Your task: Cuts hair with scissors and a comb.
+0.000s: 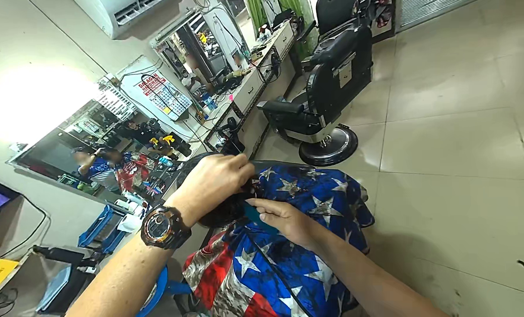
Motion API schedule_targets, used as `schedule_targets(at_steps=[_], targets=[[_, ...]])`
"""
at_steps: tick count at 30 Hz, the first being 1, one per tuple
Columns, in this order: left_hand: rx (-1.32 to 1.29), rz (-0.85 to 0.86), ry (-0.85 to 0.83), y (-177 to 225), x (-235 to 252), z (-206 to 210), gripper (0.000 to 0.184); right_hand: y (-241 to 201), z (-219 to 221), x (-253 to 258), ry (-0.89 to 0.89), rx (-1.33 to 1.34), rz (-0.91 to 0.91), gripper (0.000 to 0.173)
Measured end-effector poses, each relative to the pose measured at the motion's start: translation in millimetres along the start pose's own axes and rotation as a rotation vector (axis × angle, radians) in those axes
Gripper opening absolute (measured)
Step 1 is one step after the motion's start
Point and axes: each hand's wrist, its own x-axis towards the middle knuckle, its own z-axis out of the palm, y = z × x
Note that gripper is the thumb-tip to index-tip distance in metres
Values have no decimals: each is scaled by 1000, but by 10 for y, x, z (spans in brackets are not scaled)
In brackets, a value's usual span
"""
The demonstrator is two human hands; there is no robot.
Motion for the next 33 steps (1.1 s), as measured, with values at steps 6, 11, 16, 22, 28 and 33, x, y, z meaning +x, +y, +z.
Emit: schedule_targets(at_steps=[6,11,16,22,28,33], targets=[[-217,-452,16,-210,-535,-181,148,85,-29,5,-27,246,11,42],[-148,-411,144,-160,-627,293,108,58,-21,-22,86,7,-93,40],[-128,-179,151,-144,-360,325,27,125,-105,-127,292,-510,-363,39],[67,-3,72,-155,-278,283,15,-70,-401,166,548,-491,-215,40],[97,41,74,-95,-282,188,16,-6,-210,498,590,-611,-216,45],[55,53,12,-63,-148,78,15,136,14,255,491,-591,-219,43]])
